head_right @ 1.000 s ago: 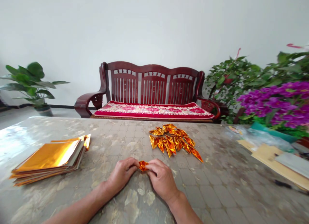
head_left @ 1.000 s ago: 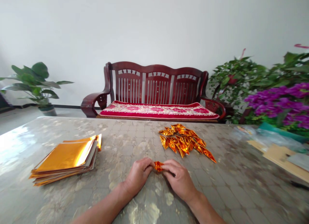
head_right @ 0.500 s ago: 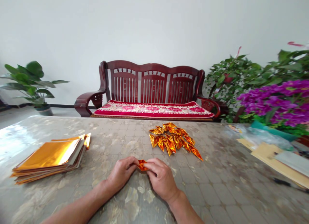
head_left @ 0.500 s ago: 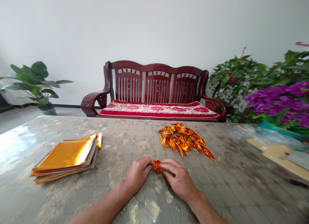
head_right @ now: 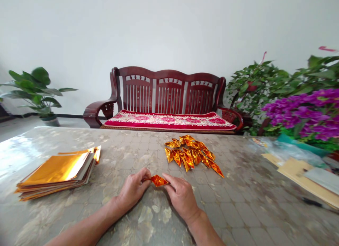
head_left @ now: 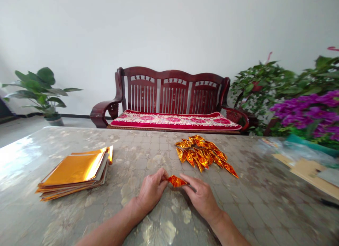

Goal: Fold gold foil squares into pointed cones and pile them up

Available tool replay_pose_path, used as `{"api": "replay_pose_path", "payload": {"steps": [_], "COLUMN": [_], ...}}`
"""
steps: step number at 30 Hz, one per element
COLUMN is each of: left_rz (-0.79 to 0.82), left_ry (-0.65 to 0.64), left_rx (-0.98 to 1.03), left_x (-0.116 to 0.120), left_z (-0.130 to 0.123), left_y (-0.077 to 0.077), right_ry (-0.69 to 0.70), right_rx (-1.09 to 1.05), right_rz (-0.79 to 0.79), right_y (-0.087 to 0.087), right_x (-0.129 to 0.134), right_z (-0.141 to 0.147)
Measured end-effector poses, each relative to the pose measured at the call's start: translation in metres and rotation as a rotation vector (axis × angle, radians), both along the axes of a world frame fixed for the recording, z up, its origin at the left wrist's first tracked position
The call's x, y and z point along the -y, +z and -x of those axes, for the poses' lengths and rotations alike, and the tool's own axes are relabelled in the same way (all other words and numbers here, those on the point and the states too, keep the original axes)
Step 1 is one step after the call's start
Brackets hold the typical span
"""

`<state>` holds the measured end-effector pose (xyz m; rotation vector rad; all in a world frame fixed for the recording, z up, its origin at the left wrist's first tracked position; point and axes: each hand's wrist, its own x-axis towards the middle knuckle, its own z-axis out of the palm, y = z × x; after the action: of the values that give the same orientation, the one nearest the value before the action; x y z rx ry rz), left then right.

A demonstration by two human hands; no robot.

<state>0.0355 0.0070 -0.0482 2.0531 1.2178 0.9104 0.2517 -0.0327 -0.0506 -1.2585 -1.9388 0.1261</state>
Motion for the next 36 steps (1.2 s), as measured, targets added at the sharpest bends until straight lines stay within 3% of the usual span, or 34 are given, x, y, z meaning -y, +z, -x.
{"api": "replay_pose_path", "payload": {"steps": [12, 27, 36], "left_rz": [-0.007, 0.012, 0.018], "left_ry": [-0.024, -0.052, -0.049], "left_rx": [-0.073, 0.077, 0.025], "left_x": [0.004, 0.000, -0.007], "left_z": [0.002, 0.000, 0.002], "left_y": [0.006, 0.002, -0.006], "right_ry": [0.010, -0.031, -0.004], "right_rx": [0.056, -0.011, -0.017], "right_rz": [-0.036, -0.049, -0.152], "right_y": [0.007, -0.001, 0.006], "right_x": [0.000, -0.003, -0.003], "right_z": [0.002, 0.002, 0.003]}}
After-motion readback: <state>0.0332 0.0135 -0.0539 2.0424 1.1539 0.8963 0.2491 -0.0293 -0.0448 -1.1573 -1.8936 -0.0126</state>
